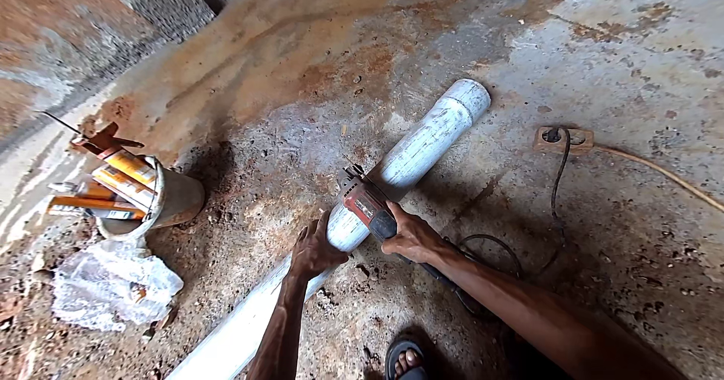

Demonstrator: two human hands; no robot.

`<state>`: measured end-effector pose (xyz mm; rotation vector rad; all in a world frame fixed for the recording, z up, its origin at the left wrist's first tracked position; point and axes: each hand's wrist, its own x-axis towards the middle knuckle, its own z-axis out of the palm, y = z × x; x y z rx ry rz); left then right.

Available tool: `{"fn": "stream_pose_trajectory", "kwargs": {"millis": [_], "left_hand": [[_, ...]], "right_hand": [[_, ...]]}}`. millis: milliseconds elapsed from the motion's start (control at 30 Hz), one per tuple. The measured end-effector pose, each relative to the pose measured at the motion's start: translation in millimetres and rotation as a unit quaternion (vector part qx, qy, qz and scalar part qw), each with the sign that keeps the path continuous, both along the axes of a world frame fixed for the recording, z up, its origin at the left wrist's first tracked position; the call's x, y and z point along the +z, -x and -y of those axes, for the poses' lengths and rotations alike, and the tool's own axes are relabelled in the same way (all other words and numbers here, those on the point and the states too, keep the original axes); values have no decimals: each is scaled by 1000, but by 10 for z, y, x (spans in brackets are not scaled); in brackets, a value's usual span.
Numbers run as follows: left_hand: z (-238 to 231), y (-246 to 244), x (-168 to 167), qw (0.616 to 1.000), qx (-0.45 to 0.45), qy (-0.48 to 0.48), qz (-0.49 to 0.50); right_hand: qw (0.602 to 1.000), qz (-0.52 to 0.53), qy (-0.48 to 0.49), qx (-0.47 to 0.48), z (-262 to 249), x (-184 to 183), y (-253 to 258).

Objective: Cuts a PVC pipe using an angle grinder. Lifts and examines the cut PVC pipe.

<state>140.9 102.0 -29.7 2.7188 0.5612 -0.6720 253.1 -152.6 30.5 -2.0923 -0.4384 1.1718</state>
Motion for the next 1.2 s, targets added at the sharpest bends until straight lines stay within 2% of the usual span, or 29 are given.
{"fn": "stream_pose_trajectory", "kwargs": {"millis": [533, 933, 1000, 1067, 1133, 1200], "left_hand": [[189, 145, -51, 996, -24, -52, 71], [546, 372, -224, 970, -34, -146, 189], [572, 429, -229, 968, -30, -125, 213], [459, 415, -119, 980, -14, -46, 194], [198, 341, 28, 994, 11, 64, 89], [-136, 208, 34, 986, 22, 162, -26]], "right_hand": [[1000, -3, 15, 7, -23, 57, -42], [1000, 3, 9, -1, 43, 70, 5], [1000, 4, -6, -12, 91, 60, 47], [999, 14, -25, -19, 163, 65, 80], [998, 25, -48, -22, 245, 96, 111], [996, 34, -82, -31, 297, 141, 113]]}}
